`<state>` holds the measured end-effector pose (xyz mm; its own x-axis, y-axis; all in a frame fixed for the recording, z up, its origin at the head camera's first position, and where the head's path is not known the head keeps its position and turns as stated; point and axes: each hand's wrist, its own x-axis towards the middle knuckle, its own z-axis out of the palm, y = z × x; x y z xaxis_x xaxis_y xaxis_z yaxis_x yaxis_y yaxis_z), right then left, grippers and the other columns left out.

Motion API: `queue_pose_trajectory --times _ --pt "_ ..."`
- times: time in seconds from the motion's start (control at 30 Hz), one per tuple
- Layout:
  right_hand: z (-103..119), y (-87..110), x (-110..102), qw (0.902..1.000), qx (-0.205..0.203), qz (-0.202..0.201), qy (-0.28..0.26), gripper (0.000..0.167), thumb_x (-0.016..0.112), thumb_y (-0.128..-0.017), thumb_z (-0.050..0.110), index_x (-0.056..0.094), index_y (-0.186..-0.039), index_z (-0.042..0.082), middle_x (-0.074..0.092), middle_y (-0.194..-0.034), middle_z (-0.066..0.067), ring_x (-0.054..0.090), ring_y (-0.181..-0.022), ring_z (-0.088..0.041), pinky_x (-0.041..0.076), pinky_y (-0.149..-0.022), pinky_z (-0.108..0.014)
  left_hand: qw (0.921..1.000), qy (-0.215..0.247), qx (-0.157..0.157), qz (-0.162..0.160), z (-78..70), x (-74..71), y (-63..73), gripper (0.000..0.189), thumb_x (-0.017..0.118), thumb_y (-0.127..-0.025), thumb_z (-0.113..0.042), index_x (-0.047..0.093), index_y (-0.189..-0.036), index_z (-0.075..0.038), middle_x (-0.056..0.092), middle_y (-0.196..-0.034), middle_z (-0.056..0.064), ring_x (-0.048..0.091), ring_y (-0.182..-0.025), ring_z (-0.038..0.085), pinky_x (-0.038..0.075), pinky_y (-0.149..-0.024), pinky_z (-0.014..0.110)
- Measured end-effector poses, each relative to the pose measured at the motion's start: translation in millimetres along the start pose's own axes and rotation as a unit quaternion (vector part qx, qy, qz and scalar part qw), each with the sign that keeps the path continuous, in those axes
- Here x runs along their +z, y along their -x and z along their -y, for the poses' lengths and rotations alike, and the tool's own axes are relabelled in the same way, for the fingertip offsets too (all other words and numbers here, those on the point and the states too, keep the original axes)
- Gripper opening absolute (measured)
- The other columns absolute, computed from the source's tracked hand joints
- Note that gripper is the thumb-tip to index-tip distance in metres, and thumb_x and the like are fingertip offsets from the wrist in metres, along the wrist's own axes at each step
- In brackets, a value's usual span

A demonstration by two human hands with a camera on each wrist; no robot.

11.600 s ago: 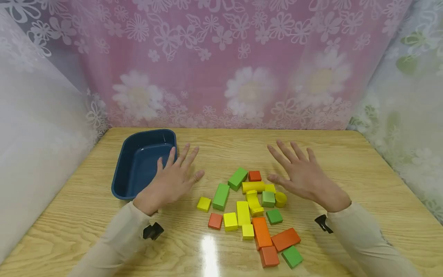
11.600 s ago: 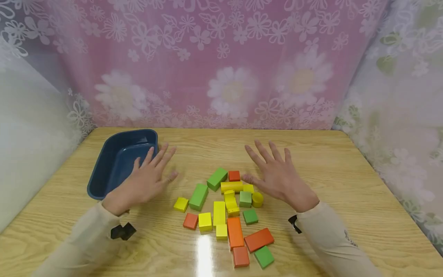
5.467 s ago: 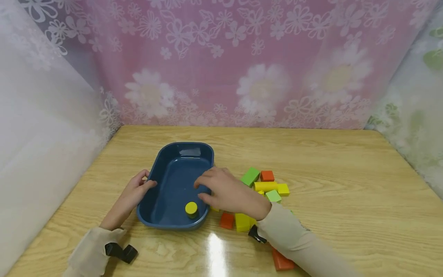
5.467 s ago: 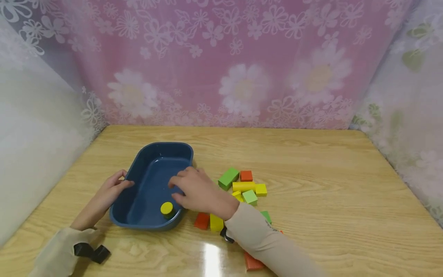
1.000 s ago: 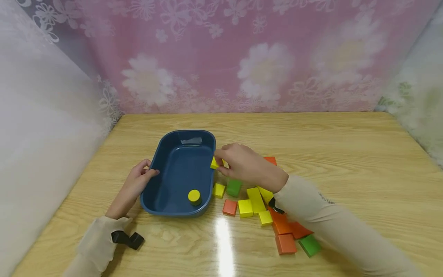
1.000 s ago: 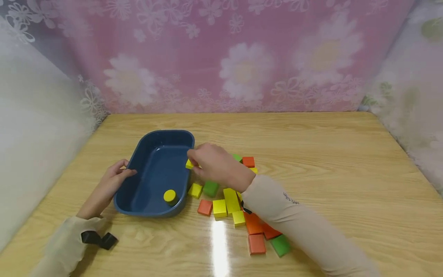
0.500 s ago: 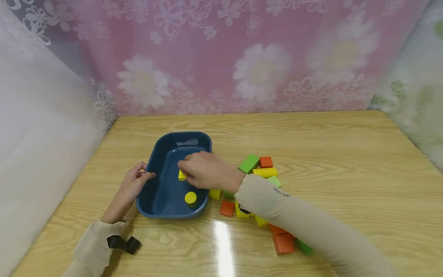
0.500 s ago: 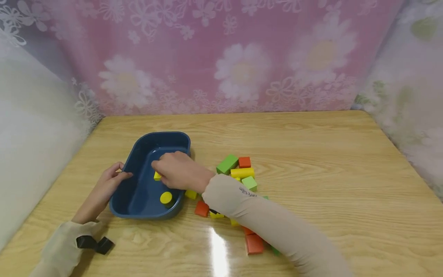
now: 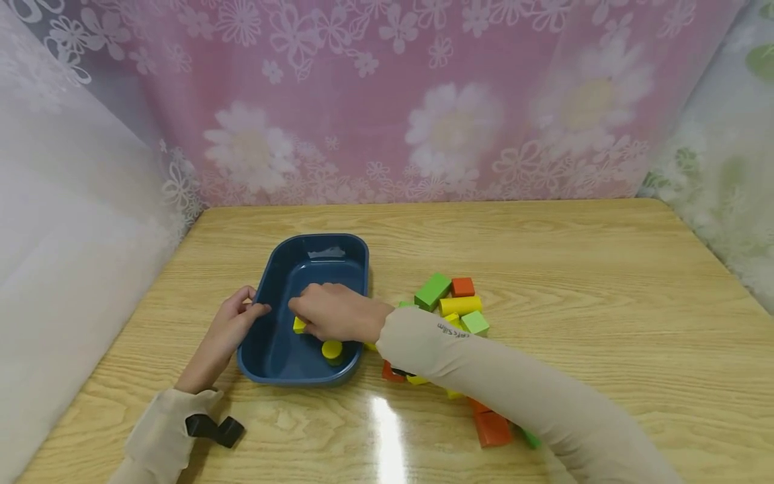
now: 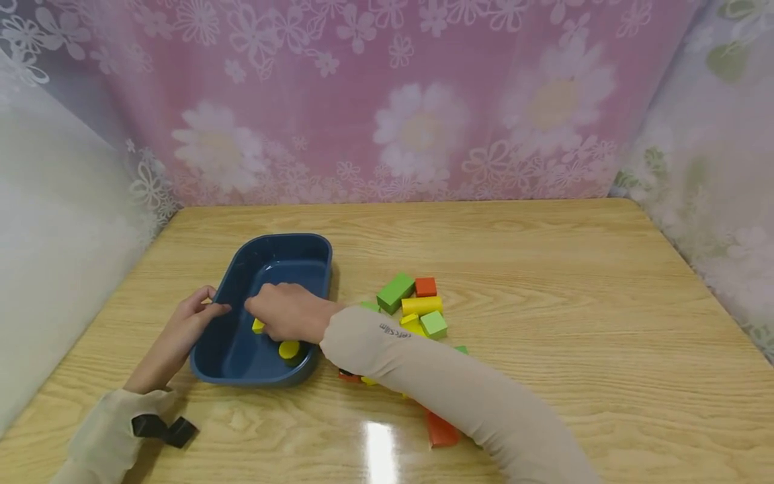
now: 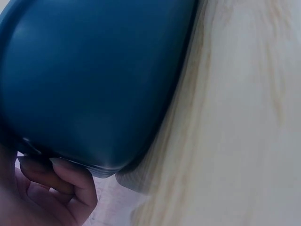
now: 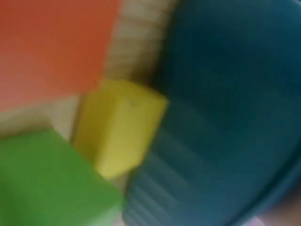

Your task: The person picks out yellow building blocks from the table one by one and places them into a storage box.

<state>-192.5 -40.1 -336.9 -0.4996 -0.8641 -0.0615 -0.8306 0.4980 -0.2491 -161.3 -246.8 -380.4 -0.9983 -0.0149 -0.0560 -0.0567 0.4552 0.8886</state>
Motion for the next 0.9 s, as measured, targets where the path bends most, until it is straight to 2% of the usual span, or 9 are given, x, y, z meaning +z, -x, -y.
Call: queue_pose_trajectory --times 0.07,0.17,0.27,0.43,0.73,0.9 --pt "2 -2.2 6 0.9997 0.000 0.008 0.024 0.008 0.062 -0.094 0.017 0.063 -0.099 0.010 0.056 -0.083 0.001 0.054 -0.071 -0.011 0.043 -0.061 -0.018 1.0000 0.000 -0.002 0.000 0.3 0.3 0.1 0.013 0.054 -0.094 -0.010 0.043 -0.088 -0.004 0.036 -0.060 -0.002 0.045 -0.058 0.014 0.036 -0.055 0.026" --pt "4 -4.7 14 0.9983 -0.001 0.020 0.055 0.020 0.059 -0.096 0.018 0.064 -0.114 0.010 0.060 -0.094 -0.001 0.055 -0.075 -0.012 0.045 -0.064 -0.020 1.0000 0.003 -0.003 0.003 0.5 0.5 0.3 0.014 0.054 -0.094 -0.010 0.043 -0.088 -0.005 0.035 -0.060 -0.002 0.043 -0.057 0.013 0.035 -0.055 0.026" --pt "5 -6.6 19 0.9960 0.000 0.028 0.085 0.024 0.058 -0.096 0.019 0.063 -0.119 0.011 0.060 -0.100 -0.002 0.056 -0.078 -0.012 0.047 -0.067 -0.021 0.9999 0.009 -0.004 0.004 0.3 0.3 0.1 0.014 0.054 -0.093 -0.011 0.043 -0.087 -0.006 0.037 -0.059 -0.003 0.044 -0.057 0.013 0.036 -0.054 0.026" --pt "6 -8.4 20 0.9930 0.009 0.035 0.112 0.028 0.058 -0.096 0.022 0.061 -0.122 0.012 0.059 -0.106 -0.003 0.057 -0.081 -0.012 0.049 -0.070 -0.023 0.9997 0.022 -0.001 0.005 -0.3 -0.9 -0.8 0.014 0.055 -0.093 -0.011 0.044 -0.087 -0.006 0.042 -0.060 -0.001 0.049 -0.058 0.013 0.039 -0.053 0.026" --pt "8 -6.4 24 0.9900 0.015 0.019 0.139 0.029 0.059 -0.095 0.026 0.060 -0.121 0.012 0.059 -0.105 -0.002 0.058 -0.079 -0.012 0.050 -0.069 -0.024 0.9998 0.005 0.017 -0.007 0.8 -0.1 -0.5 0.014 0.054 -0.092 -0.007 0.043 -0.084 -0.005 0.037 -0.060 -0.003 0.042 -0.057 0.013 0.034 -0.055 0.026" --pt "7 -5.0 26 0.9888 0.011 0.014 0.148 0.030 0.059 -0.095 0.027 0.060 -0.121 0.012 0.059 -0.106 -0.001 0.060 -0.081 -0.012 0.050 -0.070 -0.024 0.9999 0.012 0.012 -0.003 1.3 0.9 -0.6 0.013 0.053 -0.092 -0.008 0.043 -0.084 -0.005 0.038 -0.061 -0.003 0.043 -0.059 0.013 0.035 -0.056 0.026"
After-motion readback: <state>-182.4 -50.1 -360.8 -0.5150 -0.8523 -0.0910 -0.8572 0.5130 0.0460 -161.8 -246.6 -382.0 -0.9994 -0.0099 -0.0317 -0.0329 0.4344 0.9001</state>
